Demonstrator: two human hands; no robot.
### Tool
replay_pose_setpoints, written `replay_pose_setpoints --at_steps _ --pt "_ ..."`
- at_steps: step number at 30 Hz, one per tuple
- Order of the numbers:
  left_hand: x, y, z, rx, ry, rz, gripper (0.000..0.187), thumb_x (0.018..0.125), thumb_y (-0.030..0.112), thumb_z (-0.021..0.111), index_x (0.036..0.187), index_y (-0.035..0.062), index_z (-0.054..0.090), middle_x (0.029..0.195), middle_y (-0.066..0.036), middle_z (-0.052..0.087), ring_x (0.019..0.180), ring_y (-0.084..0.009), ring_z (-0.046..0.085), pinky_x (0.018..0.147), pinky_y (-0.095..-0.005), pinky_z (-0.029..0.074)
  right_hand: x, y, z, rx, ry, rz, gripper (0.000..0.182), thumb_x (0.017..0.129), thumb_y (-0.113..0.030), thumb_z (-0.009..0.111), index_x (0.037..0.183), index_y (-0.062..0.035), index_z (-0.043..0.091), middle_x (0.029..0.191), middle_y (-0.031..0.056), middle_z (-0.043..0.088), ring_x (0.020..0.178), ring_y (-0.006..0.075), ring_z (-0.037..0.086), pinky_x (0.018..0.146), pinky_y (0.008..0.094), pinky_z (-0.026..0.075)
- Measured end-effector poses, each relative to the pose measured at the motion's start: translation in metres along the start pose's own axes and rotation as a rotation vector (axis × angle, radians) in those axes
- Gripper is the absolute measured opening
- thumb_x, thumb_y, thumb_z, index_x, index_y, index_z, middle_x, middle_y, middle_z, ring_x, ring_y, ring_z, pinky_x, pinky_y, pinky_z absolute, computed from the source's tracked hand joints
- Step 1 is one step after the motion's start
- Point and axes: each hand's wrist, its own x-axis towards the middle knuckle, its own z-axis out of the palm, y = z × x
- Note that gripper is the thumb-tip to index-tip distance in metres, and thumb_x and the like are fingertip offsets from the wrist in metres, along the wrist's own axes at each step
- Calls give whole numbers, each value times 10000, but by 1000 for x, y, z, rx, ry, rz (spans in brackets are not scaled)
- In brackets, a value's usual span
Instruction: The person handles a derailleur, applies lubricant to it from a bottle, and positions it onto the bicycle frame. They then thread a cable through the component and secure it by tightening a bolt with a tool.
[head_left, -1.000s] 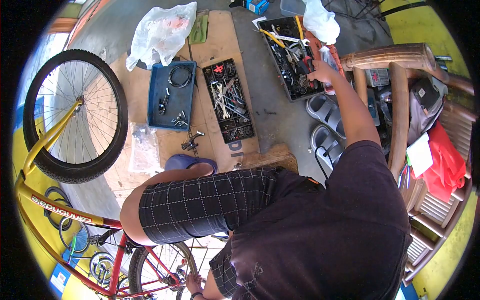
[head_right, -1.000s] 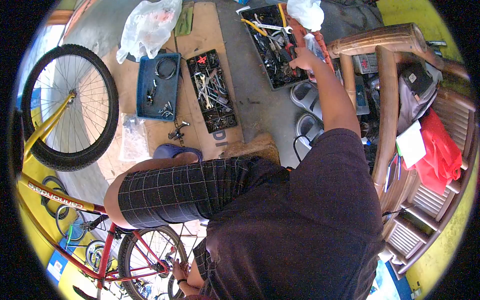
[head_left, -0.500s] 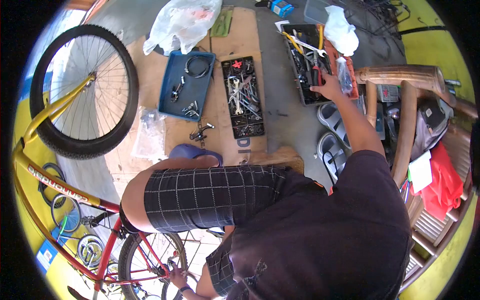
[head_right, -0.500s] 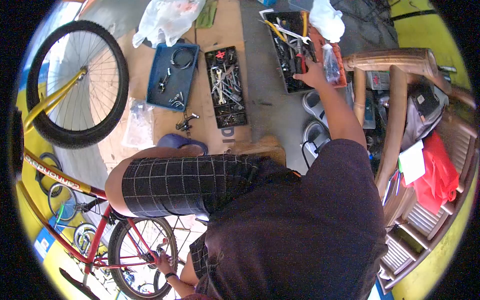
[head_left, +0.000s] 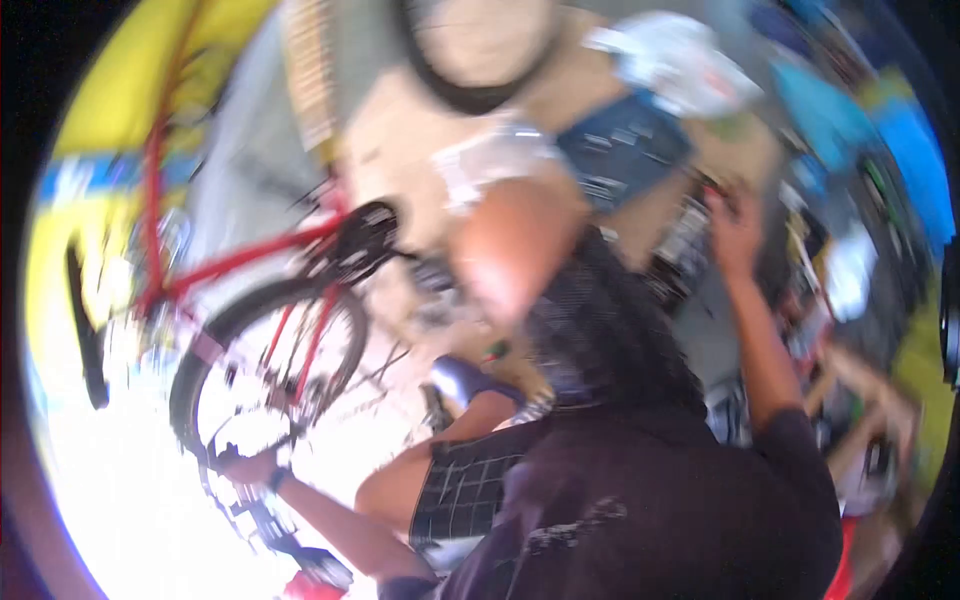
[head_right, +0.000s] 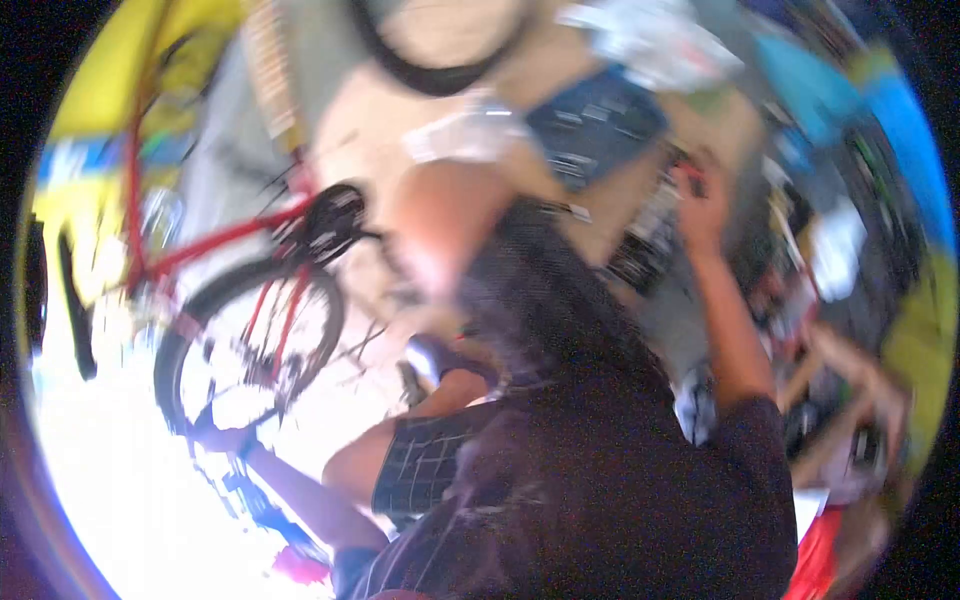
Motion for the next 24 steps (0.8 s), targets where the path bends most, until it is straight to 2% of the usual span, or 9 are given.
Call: replay_pose_setpoints --at_steps 2,3,5,8,11,12,18,21,24 --pt "1 -16 -7 55 85 28 617 655 202 846 1173 3 578 989 -107 710 905 -252 677 754 -406 557 35 -87 47 365 -87 -104 386 962 -107 675 1339 -60 610 1246 64 662 1098 157 636 977 315 496" --pt "1 -27 3 -6 180 -287 404 823 167 710 1176 12 591 984 -105 705 885 -244 675 735 -390 544 50 -135 68 464 -163 -160 333 963 -79 665 1292 -34 633 1240 68 665 1104 161 632 979 320 498" --pt "-3 45 -8 39 204 -358 298 969 158 521 1218 6 582 969 -100 689 899 -218 661 758 -376 527 67 -224 97 642 -325 -280 265 963 -35 650 1225 7 659 1194 71 679 1083 157 630 972 315 498" --pt "-8 53 0 -883 302 -870 307 1045 210 467 1209 -17 593 972 -120 682 895 -220 666 756 -351 530 44 -372 111 644 -578 -679 226 918 -16 694 1137 34 670 1071 72 694 991 139 643 899 292 502" --pt "-17 26 16 -907 76 -663 380 1014 268 593 1238 -39 586 1072 -134 667 966 -204 663 848 -322 540 7 -487 137 457 -786 -1146 275 831 -25 743 1097 9 686 1062 117 693 1002 224 660 895 323 504" --pt "-12 32 15 -1022 -30 -768 370 994 226 617 1244 -44 580 1129 -139 656 1007 -201 659 898 -330 535 -4 -510 147 417 -832 -1257 289 804 -23 750 1086 6 693 1081 136 686 1048 256 653 915 342 502" --pt "8 54 33 -1537 -516 -536 795 801 201 769 1443 -84 398 1352 -199 572 1279 -287 552 1124 -428 390 -74 -536 220 521 -978 -1437 318 790 -134 785 1086 -57 697 1039 93 681 988 293 641 897 403 504" --pt "6 45 52 -1673 -572 -532 907 752 217 828 1479 -68 366 1378 -194 565 1323 -304 525 1158 -445 350 -82 -513 243 154 -1570 -1597 364 857 -249 732 1153 -47 673 1080 114 686 1041 312 637 941 416 483" --pt "5 47 60 -1745 -589 -513 1004 693 227 893 1496 -48 355 1393 -184 561 1344 -316 509 1180 -457 321 -96 -503 255 78 -1845 -1526 450 879 -298 704 1247 -48 643 1107 128 681 1045 326 635 969 427 473"
